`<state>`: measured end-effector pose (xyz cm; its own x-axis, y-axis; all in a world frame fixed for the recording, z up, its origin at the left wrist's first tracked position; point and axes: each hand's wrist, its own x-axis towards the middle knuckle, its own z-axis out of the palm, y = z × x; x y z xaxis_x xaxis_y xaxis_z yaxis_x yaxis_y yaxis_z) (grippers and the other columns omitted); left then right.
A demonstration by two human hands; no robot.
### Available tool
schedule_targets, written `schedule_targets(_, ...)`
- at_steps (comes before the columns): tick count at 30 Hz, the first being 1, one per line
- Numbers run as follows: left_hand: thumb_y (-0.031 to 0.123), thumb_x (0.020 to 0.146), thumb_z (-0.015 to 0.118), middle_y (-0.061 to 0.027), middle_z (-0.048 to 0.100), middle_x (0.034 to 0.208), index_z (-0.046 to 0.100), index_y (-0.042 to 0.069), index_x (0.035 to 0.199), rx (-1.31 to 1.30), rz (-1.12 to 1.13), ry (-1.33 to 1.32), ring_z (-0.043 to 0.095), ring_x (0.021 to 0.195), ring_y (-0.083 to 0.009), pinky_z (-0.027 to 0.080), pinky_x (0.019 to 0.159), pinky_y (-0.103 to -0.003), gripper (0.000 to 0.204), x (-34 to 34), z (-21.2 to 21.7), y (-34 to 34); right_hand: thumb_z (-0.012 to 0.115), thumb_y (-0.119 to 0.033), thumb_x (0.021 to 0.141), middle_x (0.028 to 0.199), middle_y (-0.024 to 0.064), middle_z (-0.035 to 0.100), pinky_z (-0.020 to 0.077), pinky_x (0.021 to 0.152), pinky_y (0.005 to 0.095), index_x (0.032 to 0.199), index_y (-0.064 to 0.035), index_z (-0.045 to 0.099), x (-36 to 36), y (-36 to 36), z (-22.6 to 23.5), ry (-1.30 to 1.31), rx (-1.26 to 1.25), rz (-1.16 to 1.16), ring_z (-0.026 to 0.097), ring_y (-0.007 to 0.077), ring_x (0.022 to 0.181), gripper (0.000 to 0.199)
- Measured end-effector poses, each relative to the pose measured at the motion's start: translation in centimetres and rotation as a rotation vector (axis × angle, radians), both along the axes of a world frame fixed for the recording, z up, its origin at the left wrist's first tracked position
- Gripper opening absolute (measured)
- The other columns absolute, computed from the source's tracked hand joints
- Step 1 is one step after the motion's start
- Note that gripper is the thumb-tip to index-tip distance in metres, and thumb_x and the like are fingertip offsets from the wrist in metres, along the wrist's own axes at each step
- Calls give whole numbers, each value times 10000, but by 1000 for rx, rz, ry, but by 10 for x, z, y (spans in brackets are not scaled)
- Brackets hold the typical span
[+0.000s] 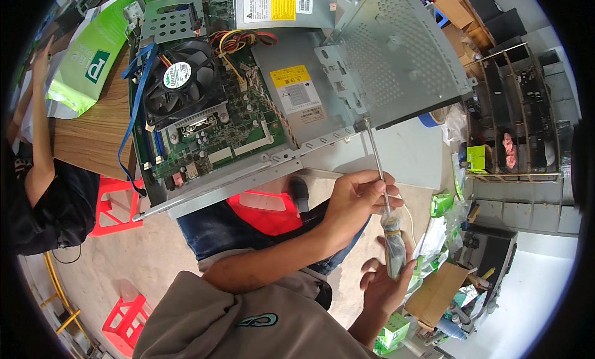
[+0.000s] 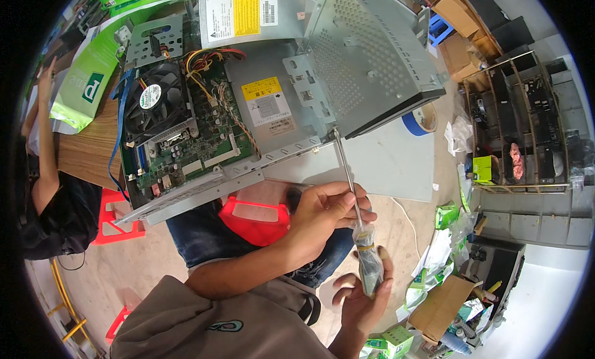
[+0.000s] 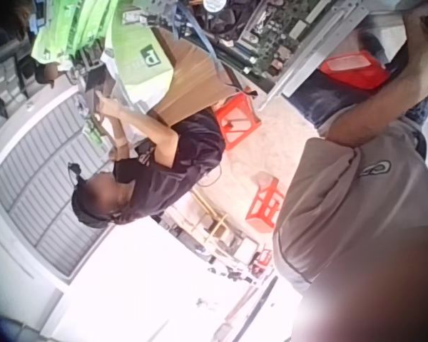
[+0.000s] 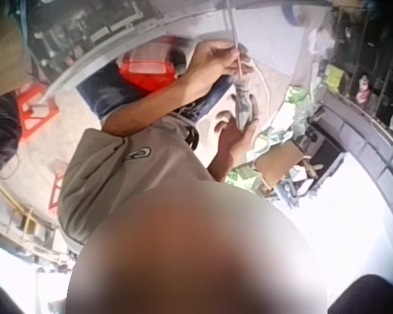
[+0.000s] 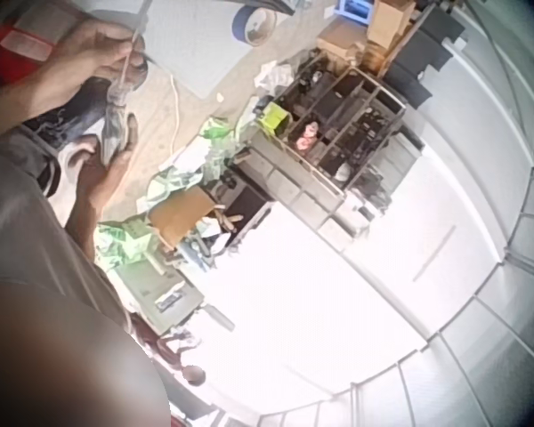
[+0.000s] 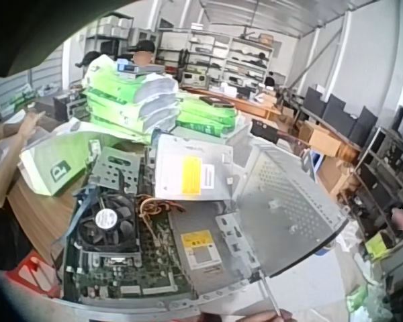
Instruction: The person unscrews and removes internal components from a computer chassis using a screwdriver, including the power supply unit and internal metal housings.
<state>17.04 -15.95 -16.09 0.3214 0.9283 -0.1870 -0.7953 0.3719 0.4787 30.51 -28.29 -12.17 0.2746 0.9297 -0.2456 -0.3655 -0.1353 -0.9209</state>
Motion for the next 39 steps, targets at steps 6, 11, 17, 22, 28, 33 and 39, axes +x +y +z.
schedule_targets(6, 182, 1088, 581, -162, 707, 1076, 615, -4, 1201, -55, 71, -58, 758, 1003, -300, 607, 938, -385, 220, 2, 7, -1, 734, -149, 942, 1240, 187, 580, 535, 716, 299, 1308, -2, 598, 16, -1, -8, -808, 214, 19, 665, 238, 893, 417)
schedule_targets(11, 236, 1060, 637, -173, 689, 1206, 579, 20, 1279, 25, -47, 47, 729, 1121, -331, 597, 967, -436, 313, -3, 4, 4, 814, 33, 799, 1308, 142, 552, 507, 894, 361, 1288, -20, 623, 2, 5, -12, -1158, 405, -98, 629, 262, 1031, 528)
schedule_targets(17, 150, 1086, 562, -218, 655, 1326, 575, 19, 1282, 18, 55, -223, 691, 1205, -364, 585, 992, -455, 236, 8, 4, 3, 628, -442, 1039, 1096, 219, 652, 501, 511, 293, 1366, 26, 535, -7, -3, 0, -305, 101, -98, 597, 187, 554, 579)
schedule_targets(22, 200, 1081, 590, -153, 672, 1271, 620, 27, 1228, 3, -29, -21, 700, 1186, -324, 586, 977, -448, 229, 2, 14, -1, 766, -138, 927, 1220, 168, 625, 513, 673, 272, 1257, 19, 603, 4, 2, -6, -1224, 360, -89, 627, 208, 931, 400)
schedule_targets(28, 236, 1066, 628, -80, 677, 1110, 647, 16, 1265, -17, -115, 79, 707, 1154, -246, 593, 967, -414, 297, -1, 11, 2, 771, -263, 946, 1315, 176, 558, 588, 711, 308, 1470, -30, 428, -3, 2, -9, -866, 290, -172, 624, 244, 1074, 669)
schedule_targets(33, 164, 1079, 591, -97, 668, 996, 569, -43, 1329, -86, 36, -147, 739, 1076, -277, 629, 849, -397, 325, 10, 6, -5, 710, -268, 1000, 1221, 141, 576, 471, 486, 248, 1306, -11, 546, -4, -2, 2, -341, 120, -85, 604, 148, 707, 432)
schedule_targets(39, 188, 1114, 514, -225, 709, 1224, 454, -19, 1390, 73, -38, 24, 739, 1087, -357, 612, 912, -408, 350, 2, 11, -1, 815, -129, 884, 1207, 83, 536, 467, 960, 348, 1141, -44, 611, -2, 2, -8, -1115, 370, -263, 543, 209, 1101, 339)
